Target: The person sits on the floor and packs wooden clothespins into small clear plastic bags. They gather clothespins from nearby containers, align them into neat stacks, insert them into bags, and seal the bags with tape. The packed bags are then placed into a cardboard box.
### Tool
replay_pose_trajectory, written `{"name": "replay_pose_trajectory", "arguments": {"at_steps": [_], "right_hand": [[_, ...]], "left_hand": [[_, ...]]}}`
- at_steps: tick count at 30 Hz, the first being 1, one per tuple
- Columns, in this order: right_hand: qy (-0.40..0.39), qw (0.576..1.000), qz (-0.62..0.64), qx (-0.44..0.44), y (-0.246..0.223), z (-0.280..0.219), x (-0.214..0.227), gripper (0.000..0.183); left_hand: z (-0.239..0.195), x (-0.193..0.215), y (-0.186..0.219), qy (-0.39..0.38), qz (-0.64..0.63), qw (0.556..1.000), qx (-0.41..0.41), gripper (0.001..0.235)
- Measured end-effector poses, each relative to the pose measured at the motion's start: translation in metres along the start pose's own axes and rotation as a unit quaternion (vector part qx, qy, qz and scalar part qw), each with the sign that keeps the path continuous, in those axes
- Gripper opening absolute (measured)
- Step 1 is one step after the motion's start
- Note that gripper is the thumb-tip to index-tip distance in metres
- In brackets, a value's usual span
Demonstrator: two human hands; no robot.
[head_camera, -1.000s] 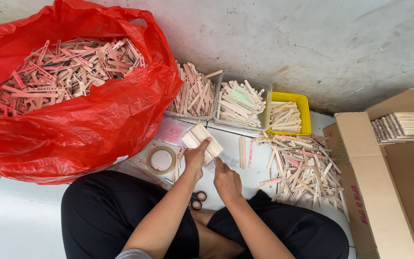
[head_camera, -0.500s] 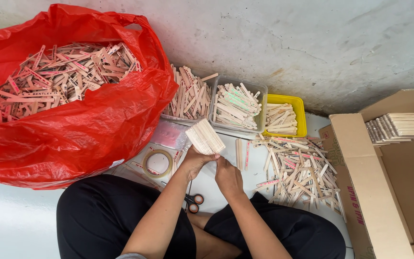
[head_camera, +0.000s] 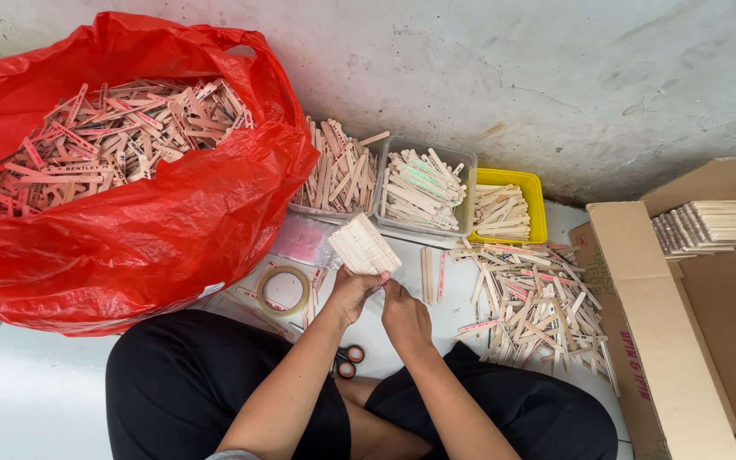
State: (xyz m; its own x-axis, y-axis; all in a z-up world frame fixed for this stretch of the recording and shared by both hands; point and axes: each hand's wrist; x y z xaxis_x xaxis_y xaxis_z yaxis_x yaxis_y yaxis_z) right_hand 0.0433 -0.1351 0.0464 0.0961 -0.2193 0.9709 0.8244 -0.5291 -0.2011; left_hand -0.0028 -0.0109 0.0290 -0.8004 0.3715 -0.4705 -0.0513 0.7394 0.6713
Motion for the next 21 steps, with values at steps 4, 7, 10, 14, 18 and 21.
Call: {"name": "replay_pose_trajectory", "arguments": {"at_steps": [4, 7, 10, 14, 18, 21], "right_hand": [[-0.005, 1.0, -0.007, -0.003, 0.0, -0.002, 0.004, 0.02], [0.005, 1.0, -0.029, 0.0, 0.003, -0.007, -0.001, 0.02], [0.016, 1.0, -0.015, -0.001, 0.004, -0.001, 0.002, 0.02], [0.034, 0.996, 0.077, 0.034, 0.008, 0.009, 0.03, 0.023], [0.065, 0.997, 0.039, 0.031, 0.051, 0.008, 0.014, 0.022], [0.1, 0.993, 0.042, 0.055, 0.07, 0.015, 0.009, 0.019]], "left_hand": [[0.005, 0.003, -0.01, -0.005, 0.004, 1.0, 0.011, 0.064], [0.001, 0.004, -0.012, -0.02, 0.005, 0.999, 0.041, 0.062], [0.001, 0.003, -0.004, -0.041, 0.034, 0.998, 0.035, 0.072], [-0.015, 0.0, 0.038, -0.048, 0.01, 0.998, 0.033, 0.061], [-0.02, 0.014, 0.078, -0.014, 0.017, 0.999, 0.048, 0.064], [-0.044, 0.009, 0.114, -0.019, 0.061, 0.998, 0.022, 0.055]]}}
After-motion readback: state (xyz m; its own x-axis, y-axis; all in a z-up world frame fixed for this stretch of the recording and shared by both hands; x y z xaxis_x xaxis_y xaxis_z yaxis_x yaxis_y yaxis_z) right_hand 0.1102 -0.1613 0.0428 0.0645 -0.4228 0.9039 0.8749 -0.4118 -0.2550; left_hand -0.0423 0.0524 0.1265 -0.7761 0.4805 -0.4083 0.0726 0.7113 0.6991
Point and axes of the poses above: each hand's wrist, its own z-axis towards the middle knuckle, its own x-axis out of the back of the hand, y = z × x, and after that the axes turned 2 degrees about -z, right-handed
